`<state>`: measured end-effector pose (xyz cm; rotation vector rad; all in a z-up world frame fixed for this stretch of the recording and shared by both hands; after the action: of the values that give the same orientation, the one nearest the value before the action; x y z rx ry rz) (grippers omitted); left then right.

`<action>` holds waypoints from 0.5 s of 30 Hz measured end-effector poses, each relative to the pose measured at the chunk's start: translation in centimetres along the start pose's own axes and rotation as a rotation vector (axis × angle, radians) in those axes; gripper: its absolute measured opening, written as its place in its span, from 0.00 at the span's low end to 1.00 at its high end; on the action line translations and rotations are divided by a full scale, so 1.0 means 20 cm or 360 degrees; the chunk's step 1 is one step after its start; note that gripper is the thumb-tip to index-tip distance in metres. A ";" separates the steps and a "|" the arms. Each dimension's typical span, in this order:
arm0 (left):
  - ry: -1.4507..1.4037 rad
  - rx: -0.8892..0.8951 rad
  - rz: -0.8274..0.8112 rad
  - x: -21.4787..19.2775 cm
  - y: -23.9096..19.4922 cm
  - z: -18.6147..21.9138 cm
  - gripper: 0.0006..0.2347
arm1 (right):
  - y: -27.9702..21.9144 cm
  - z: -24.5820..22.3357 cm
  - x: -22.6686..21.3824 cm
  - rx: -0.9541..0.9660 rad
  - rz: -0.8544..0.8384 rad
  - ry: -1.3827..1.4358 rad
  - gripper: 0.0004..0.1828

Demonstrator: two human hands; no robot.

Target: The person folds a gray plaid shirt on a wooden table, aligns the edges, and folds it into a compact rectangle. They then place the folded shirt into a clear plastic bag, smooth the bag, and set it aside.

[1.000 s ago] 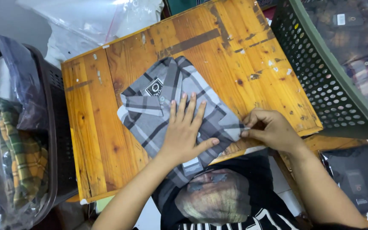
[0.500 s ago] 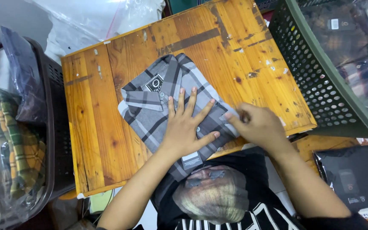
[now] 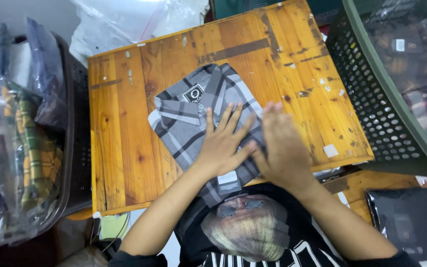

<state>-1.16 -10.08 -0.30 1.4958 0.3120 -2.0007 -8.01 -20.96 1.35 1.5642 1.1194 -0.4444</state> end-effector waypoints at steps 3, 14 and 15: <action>-0.0484 0.0041 0.0227 -0.07 -0.03 -0.03 0.25 | -0.04 0.00 0.11 0.0060 -0.0319 0.0062 0.32; 0.0296 -0.0649 0.0425 -0.32 -0.35 -0.32 0.22 | -0.16 -0.18 0.06 -0.0621 0.0178 0.0339 0.33; 0.0208 -0.0811 0.0154 -0.27 -0.36 -0.39 0.23 | -0.14 -0.21 0.10 -0.0675 -0.0083 0.0345 0.31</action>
<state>1.68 1.48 0.97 1.2825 0.7290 -1.5914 -10.58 -16.59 -0.37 1.2298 1.3234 -0.0605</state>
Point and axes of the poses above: each hand's wrist, its own y-axis towards the middle knuckle, its own x-axis out of the palm, z = x × y, the point moved 4 cm from there along y, towards the middle knuckle, and after that the axes turned 7 degrees about y, right-handed, at the moved point
